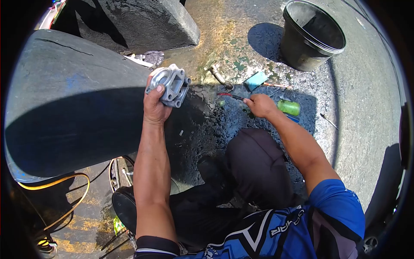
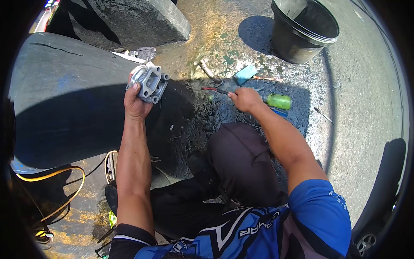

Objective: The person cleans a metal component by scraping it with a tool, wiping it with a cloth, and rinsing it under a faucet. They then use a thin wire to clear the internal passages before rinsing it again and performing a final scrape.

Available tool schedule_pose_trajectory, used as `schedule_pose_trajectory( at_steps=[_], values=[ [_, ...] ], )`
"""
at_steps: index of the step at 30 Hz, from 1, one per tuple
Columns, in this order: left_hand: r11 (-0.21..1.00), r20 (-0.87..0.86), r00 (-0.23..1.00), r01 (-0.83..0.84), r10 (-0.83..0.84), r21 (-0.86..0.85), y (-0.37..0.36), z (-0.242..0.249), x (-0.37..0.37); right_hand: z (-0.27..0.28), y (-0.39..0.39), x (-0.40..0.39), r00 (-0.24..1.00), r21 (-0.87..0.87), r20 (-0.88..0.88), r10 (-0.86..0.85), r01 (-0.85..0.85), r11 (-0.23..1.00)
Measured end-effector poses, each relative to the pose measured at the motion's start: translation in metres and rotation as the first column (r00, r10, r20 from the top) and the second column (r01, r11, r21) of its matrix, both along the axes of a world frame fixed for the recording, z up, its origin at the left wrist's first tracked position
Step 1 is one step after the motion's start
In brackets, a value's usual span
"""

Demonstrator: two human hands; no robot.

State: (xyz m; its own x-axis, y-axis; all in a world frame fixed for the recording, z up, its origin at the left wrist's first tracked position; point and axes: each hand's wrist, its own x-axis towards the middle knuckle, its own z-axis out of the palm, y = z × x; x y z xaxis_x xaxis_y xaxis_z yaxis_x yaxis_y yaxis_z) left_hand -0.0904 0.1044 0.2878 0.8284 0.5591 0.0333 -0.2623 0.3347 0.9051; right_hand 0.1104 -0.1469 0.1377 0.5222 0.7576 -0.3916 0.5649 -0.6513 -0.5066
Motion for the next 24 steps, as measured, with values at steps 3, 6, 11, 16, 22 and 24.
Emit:
schedule_pose_trajectory(
  at_steps=[3, 6, 11, 16, 22, 24],
  values=[
    [1.0, -0.018, 1.0, 0.011, -0.011, 0.021, -0.002, 0.0, 0.001, -0.05, -0.046, 0.0, 0.999, -0.137, -0.013, -0.042, 0.04, 0.99],
    [0.998, -0.019, 0.998, 0.058, -0.057, 0.038, -0.004, -0.001, 0.001, -0.088, -0.086, -0.008, 0.999, -0.266, -0.021, -0.049, 0.042, 0.963],
    [0.997, -0.013, 0.998, 0.065, -0.064, 0.045, -0.006, 0.0, 0.005, -0.089, -0.097, -0.018, 1.0, -0.353, -0.013, 0.019, -0.023, 0.935],
    [0.999, -0.063, 0.997, 0.036, -0.035, 0.003, -0.011, 0.003, 0.003, -0.075, -0.07, 0.02, 0.957, -0.17, 0.29, 0.016, 0.035, 0.985],
    [1.0, -0.125, 0.992, 0.009, -0.007, 0.014, -0.018, -0.004, -0.004, -0.099, -0.049, 0.075, 0.978, -0.432, 0.199, 0.066, 0.027, 0.902],
    [1.0, -0.145, 0.989, 0.003, -0.003, -0.005, -0.018, -0.006, -0.007, -0.101, -0.038, 0.069, 0.974, -0.504, 0.179, 0.141, -0.033, 0.863]
  ],
)
